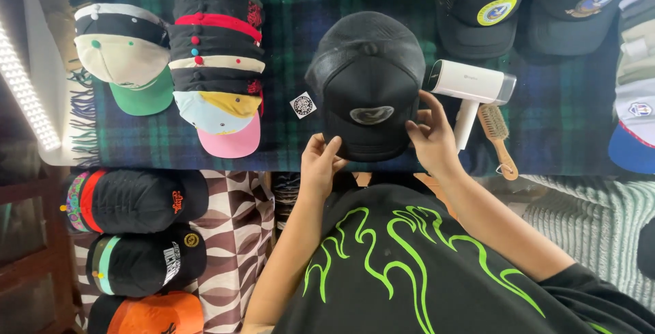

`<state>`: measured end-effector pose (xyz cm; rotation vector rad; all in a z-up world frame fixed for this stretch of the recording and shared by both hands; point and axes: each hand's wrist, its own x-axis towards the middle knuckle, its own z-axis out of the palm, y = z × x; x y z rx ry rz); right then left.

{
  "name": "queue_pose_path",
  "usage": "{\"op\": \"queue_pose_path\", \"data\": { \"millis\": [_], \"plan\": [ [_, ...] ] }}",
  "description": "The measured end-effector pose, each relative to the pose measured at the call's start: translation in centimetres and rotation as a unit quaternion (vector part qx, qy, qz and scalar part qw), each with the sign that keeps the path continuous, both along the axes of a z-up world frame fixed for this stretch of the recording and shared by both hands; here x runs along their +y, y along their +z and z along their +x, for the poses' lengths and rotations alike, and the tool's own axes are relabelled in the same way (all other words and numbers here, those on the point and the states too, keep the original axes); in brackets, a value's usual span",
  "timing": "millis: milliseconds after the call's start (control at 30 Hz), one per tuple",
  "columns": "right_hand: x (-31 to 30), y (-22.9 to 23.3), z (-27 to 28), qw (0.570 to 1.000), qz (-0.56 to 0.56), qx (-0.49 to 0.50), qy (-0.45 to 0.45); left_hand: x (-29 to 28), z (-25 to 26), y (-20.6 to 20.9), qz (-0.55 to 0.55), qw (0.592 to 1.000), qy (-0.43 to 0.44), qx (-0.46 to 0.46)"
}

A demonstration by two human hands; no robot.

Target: Cleaning and shaping a mesh cap using a brush and a handheld steamer

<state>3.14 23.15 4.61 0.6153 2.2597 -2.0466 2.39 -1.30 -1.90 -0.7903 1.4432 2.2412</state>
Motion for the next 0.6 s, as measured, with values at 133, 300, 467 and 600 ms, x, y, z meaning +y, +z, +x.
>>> {"op": "queue_pose_path", "data": {
  "millis": [133,300,467,600],
  "plan": [
    [-0.1,-2.7,1.6,0.999,-0.030,-0.036,-0.023,-0.8,-0.4,3.3,-0.008,0.999,-0.046,-0.019],
    [-1.9,-4.8,3.0,0.991,-0.014,-0.108,-0.078,-1.3,1.1,1.0,-0.016,0.993,-0.067,-0.097],
    [-1.9,-8.2,2.6,0.983,0.071,-0.154,-0.069,-2.2,-0.5,-1.1,-0.032,0.988,-0.117,-0.100],
    [-1.4,-10.1,2.6,0.988,0.062,-0.115,-0.079,-2.9,-1.9,-2.7,-0.054,0.978,-0.177,-0.097]
  ]
}}
